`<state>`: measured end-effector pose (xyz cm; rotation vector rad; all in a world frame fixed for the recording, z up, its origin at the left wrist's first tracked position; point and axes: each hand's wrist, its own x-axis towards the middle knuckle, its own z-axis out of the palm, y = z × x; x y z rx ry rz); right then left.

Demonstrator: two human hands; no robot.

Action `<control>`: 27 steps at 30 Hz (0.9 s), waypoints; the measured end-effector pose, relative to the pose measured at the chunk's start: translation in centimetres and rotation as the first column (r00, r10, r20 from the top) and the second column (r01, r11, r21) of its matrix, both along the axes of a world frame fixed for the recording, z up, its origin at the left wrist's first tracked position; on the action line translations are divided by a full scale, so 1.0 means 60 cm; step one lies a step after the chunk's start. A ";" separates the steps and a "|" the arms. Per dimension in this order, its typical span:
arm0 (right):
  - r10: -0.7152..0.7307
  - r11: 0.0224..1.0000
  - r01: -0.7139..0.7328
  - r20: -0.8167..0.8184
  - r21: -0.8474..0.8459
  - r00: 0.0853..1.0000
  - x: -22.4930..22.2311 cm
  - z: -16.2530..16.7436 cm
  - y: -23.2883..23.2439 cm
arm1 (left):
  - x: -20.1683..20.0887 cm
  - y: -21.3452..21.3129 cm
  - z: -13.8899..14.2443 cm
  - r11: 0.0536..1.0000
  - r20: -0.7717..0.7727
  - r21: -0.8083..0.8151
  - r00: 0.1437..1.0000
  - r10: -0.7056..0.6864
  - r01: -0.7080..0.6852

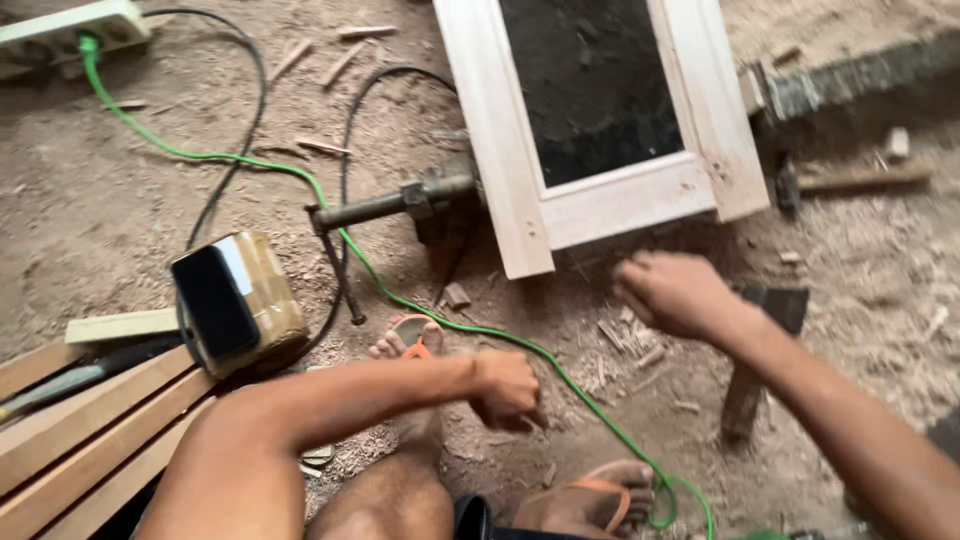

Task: The person assembles a wooden frame with a glass pane. They use a hammer to tap the frame pieces into place, a drill to make holes, and a mallet to secure the joints. The person also uses a clamp to hold the frame steady during assembly.

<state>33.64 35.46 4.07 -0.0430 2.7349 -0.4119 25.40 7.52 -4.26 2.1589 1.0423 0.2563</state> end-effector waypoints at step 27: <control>-0.252 0.948 0.317 0.516 -0.041 0.819 0.263 -0.244 -0.048 | -0.660 -0.169 -0.084 0.189 -0.577 0.300 -0.021 0.817 -0.935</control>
